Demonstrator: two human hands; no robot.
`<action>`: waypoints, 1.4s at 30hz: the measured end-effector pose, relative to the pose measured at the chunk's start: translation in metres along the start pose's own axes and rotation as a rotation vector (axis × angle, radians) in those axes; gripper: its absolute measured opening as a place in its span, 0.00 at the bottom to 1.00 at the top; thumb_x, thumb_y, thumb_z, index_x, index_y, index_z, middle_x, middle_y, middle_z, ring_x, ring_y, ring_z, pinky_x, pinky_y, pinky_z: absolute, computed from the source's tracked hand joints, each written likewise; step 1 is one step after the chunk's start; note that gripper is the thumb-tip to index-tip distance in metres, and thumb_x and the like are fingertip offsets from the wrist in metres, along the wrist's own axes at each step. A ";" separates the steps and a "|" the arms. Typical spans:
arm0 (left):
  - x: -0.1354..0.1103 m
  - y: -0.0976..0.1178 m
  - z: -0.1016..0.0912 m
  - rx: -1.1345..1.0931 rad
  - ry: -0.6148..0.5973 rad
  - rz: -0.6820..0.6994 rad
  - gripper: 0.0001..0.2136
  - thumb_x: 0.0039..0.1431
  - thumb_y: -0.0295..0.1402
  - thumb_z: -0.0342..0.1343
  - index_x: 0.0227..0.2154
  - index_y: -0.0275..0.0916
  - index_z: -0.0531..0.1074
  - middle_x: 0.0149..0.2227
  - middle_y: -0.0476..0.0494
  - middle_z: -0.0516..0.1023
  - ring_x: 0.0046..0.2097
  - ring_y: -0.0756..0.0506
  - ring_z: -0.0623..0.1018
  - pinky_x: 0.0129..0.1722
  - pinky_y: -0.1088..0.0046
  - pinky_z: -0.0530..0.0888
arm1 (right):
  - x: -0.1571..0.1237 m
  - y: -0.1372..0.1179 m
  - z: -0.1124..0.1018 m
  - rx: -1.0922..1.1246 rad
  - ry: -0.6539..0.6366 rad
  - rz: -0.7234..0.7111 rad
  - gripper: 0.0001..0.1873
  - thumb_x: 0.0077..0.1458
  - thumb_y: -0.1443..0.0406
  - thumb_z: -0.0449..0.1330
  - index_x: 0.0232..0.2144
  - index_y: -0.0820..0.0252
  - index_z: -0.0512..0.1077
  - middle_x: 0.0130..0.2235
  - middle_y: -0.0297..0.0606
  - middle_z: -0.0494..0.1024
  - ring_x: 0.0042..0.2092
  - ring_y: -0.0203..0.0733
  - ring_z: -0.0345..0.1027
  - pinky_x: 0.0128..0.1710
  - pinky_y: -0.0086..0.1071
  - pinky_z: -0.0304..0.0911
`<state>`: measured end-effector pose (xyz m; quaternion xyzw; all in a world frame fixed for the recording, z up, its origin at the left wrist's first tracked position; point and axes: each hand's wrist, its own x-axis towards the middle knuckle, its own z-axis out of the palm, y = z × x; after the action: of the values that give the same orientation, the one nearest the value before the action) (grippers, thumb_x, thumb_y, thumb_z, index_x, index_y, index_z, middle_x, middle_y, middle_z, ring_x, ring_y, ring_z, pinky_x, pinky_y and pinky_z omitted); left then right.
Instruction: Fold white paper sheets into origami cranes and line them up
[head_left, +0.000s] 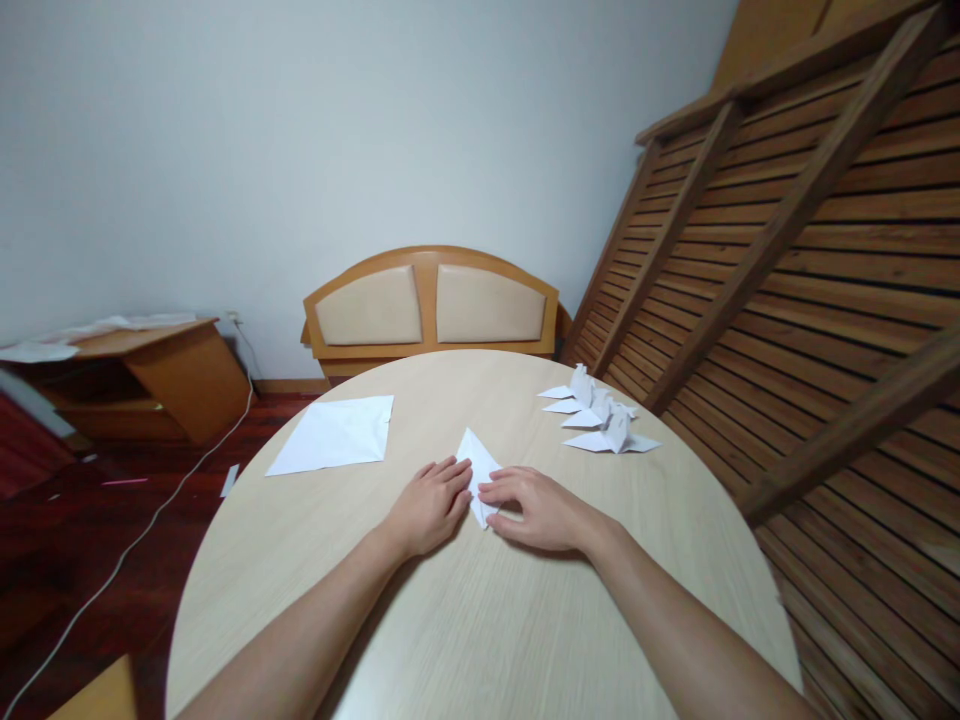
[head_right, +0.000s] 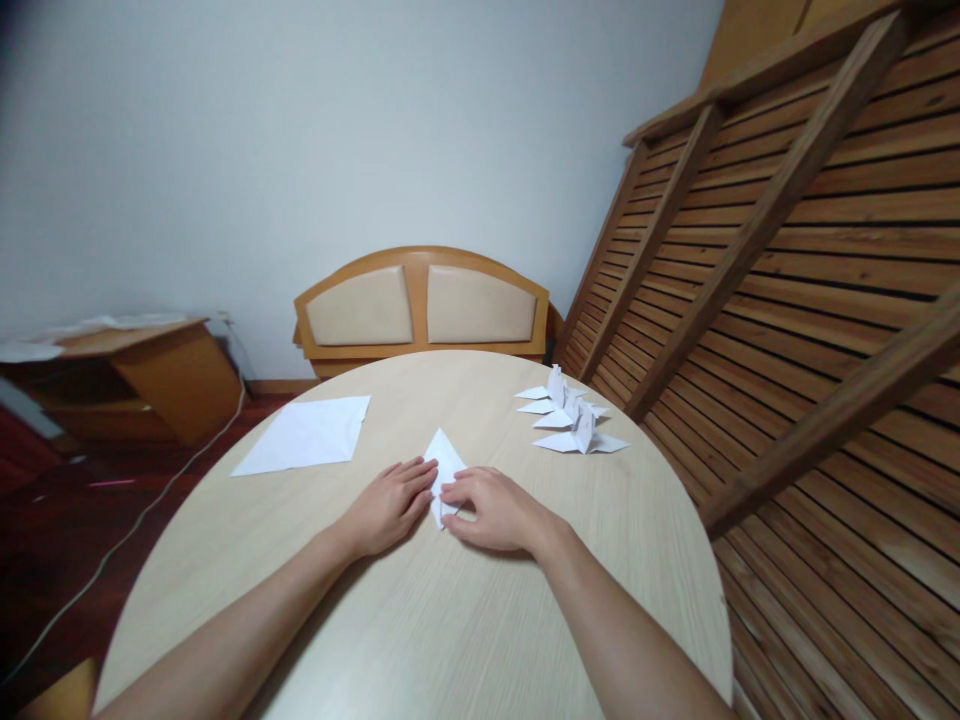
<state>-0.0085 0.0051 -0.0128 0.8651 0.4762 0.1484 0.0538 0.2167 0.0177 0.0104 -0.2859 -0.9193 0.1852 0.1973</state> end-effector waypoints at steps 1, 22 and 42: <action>0.000 -0.001 0.000 0.001 0.001 -0.003 0.19 0.70 0.37 0.43 0.58 0.40 0.67 0.64 0.39 0.66 0.66 0.38 0.64 0.63 0.51 0.62 | 0.000 0.000 0.001 0.037 -0.016 -0.015 0.16 0.60 0.63 0.59 0.49 0.51 0.77 0.50 0.36 0.80 0.59 0.47 0.67 0.61 0.42 0.57; -0.007 -0.007 0.000 -0.029 -0.088 0.061 0.30 0.65 0.43 0.50 0.66 0.39 0.55 0.69 0.32 0.52 0.70 0.34 0.53 0.65 0.47 0.57 | 0.000 0.038 0.008 0.195 0.203 0.120 0.29 0.48 0.81 0.50 0.47 0.56 0.76 0.49 0.39 0.78 0.52 0.41 0.71 0.56 0.39 0.64; -0.007 -0.009 0.000 -0.052 -0.088 0.149 0.29 0.65 0.42 0.50 0.67 0.42 0.55 0.69 0.35 0.54 0.70 0.33 0.54 0.65 0.46 0.57 | 0.000 0.033 0.007 0.064 0.142 0.004 0.15 0.57 0.74 0.56 0.39 0.53 0.79 0.45 0.37 0.79 0.53 0.43 0.67 0.56 0.40 0.62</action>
<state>-0.0195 0.0042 -0.0169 0.9021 0.4036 0.1262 0.0860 0.2285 0.0411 -0.0101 -0.2936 -0.8961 0.1939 0.2707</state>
